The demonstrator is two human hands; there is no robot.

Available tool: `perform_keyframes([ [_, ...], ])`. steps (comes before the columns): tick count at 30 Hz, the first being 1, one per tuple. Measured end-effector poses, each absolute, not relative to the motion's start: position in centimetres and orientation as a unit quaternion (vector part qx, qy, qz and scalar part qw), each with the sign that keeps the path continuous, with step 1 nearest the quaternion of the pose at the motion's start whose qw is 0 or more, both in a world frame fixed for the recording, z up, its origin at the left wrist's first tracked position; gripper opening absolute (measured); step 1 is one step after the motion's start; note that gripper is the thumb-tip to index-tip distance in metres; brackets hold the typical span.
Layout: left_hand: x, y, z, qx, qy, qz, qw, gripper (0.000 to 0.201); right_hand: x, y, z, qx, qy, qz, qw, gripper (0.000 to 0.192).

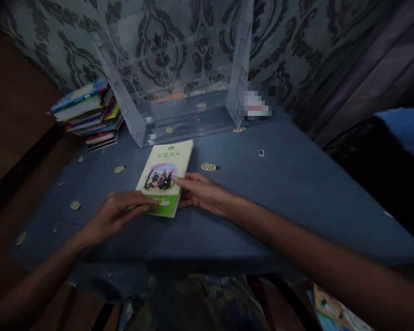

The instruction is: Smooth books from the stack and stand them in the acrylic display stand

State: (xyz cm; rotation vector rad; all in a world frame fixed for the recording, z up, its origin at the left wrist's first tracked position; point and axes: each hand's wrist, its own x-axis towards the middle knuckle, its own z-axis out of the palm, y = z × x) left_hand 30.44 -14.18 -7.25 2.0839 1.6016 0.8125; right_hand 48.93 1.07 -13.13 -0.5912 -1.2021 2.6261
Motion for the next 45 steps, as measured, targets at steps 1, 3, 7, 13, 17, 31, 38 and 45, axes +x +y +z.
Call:
perform_keyframes([
  [1,30.3,-14.0,-7.4,0.733,0.579,0.29,0.206,0.02,48.9,1.0,-13.2,-0.202,-0.412,0.882,0.103,0.025],
  [3,29.4,-13.4,-8.0,0.704,0.61,0.309,0.191,0.022,48.9,1.0,-13.3,-0.206,-0.423,0.876,0.106,0.032],
  [7,26.5,-11.3,-10.7,0.579,0.695,0.402,0.142,0.038,49.0,1.1,-13.3,-0.2,-0.438,0.871,0.095,0.043],
  [13,25.3,-9.0,-11.4,0.323,0.644,0.585,0.372,0.051,49.4,1.2,-13.4,-0.142,-0.485,0.857,0.098,0.047],
  [17,26.9,-8.7,-10.1,0.214,0.55,0.675,0.443,0.041,49.1,1.7,-13.4,-0.115,-0.526,0.835,0.11,0.044],
  [31,27.9,-7.7,-9.2,0.186,0.458,0.761,0.42,0.043,47.3,4.6,-13.8,-0.117,-0.535,0.832,0.089,0.039],
  [38,27.5,-8.0,-9.5,0.21,0.477,0.738,0.428,0.054,47.5,4.4,-13.5,-0.119,-0.551,0.822,0.084,0.043],
  [45,27.3,-8.0,-9.4,0.223,0.477,0.729,0.438,0.053,47.7,4.4,-13.8,-0.126,-0.556,0.817,0.088,0.047],
])
